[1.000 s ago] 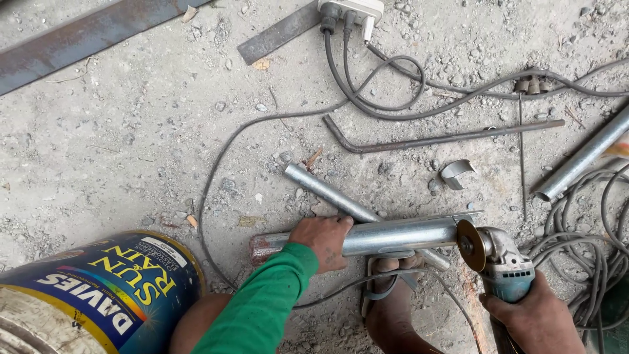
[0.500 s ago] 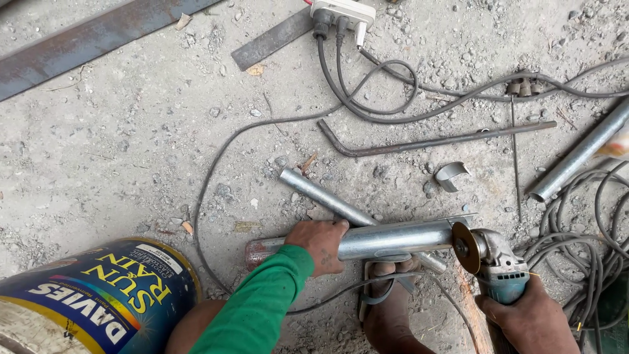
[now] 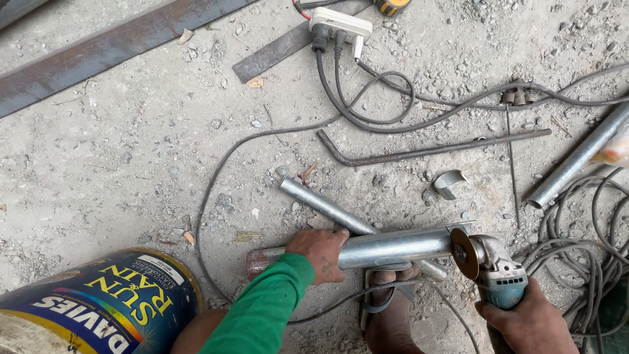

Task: Cutting a notch in a metal pipe with an angle grinder and fitting another pipe into it

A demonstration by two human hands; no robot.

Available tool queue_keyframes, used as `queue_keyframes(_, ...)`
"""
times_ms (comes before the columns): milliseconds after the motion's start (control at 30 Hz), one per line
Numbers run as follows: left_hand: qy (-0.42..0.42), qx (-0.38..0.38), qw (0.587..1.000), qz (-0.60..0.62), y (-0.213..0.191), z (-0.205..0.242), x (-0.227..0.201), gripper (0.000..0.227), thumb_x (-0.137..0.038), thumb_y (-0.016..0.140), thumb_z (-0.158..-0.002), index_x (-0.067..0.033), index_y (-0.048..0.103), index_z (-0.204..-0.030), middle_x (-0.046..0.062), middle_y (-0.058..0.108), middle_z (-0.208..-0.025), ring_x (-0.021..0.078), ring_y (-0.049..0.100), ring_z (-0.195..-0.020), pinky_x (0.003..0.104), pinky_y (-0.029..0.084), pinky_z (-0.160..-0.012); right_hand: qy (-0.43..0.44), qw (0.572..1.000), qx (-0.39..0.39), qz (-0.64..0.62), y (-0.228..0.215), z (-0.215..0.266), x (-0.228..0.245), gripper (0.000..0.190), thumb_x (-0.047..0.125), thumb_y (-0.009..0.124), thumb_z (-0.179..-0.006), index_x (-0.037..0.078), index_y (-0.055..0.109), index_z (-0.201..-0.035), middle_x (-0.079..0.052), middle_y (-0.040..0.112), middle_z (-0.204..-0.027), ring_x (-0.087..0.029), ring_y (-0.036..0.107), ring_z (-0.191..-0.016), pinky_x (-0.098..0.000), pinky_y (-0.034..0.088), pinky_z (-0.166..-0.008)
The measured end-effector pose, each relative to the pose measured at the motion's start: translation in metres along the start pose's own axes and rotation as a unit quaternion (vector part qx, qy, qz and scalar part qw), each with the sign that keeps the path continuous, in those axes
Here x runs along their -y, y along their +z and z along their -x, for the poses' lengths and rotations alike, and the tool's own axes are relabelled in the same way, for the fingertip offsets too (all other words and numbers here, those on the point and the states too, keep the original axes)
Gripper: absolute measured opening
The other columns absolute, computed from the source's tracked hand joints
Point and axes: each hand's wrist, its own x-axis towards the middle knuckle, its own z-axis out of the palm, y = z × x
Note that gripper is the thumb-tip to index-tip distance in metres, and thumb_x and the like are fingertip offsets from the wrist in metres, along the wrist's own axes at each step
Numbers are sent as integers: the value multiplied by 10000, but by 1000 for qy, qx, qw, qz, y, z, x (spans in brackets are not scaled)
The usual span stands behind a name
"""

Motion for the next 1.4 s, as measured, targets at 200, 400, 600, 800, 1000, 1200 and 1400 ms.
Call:
queue_keyframes(200,-2,6,1000,9,-2,2,0,768,-456,766,-737,-149,521,-1398,102,711,-1102,324,706,-917,499,582,-827,-11,1000,8,-25,2,1,-7,838,367,933,-720,138,547,-1427,-240,788,-1245,-433,741,-1156,-471,532,-1033)
queue_keyframes(400,-7,17,1000,3,-5,1,-1,811,-479,775,-738,-148,506,-1429,106,709,-1114,321,707,-921,488,585,-829,5,999,26,-35,-7,14,5,777,319,907,-787,151,529,-1445,-217,780,-1256,-405,717,-1178,-464,539,-1060)
queue_keyframes(600,-8,11,1000,9,-5,-2,2,756,-479,781,-667,-188,577,-1334,102,727,-1115,350,711,-939,502,572,-822,-28,999,-24,-9,12,-7,-17,807,416,906,-684,164,581,-1379,-205,809,-1170,-422,741,-1122,-466,544,-951)
queue_keyframes(800,-11,22,1000,4,-7,-2,1,825,-496,779,-677,-197,542,-1408,98,718,-1167,347,703,-994,499,563,-866,-10,1000,3,-26,1,3,-2,794,379,901,-742,173,547,-1421,-207,802,-1198,-404,731,-1137,-459,547,-974)
queue_keyframes(1000,-17,34,999,10,-13,0,-1,820,-469,763,-673,-192,532,-1410,118,718,-1141,362,696,-993,500,564,-864,-3,1000,14,-13,0,-1,-2,789,426,904,-740,160,555,-1395,-206,794,-1224,-419,737,-1143,-479,547,-995)
queue_keyframes(1200,-10,49,998,32,-16,0,1,872,-467,768,-680,-183,504,-1461,113,716,-1144,337,700,-973,473,580,-846,-7,1000,2,-19,0,3,-2,769,406,905,-736,164,574,-1387,-200,795,-1206,-405,732,-1134,-467,542,-984)
queue_keyframes(1400,-15,70,997,35,-25,5,-2,897,-459,777,-695,-176,474,-1491,105,712,-1154,311,698,-974,434,594,-851,-13,1000,-2,-15,-1,4,0,786,420,901,-721,140,592,-1388,-205,805,-1214,-414,762,-1107,-468,545,-981)
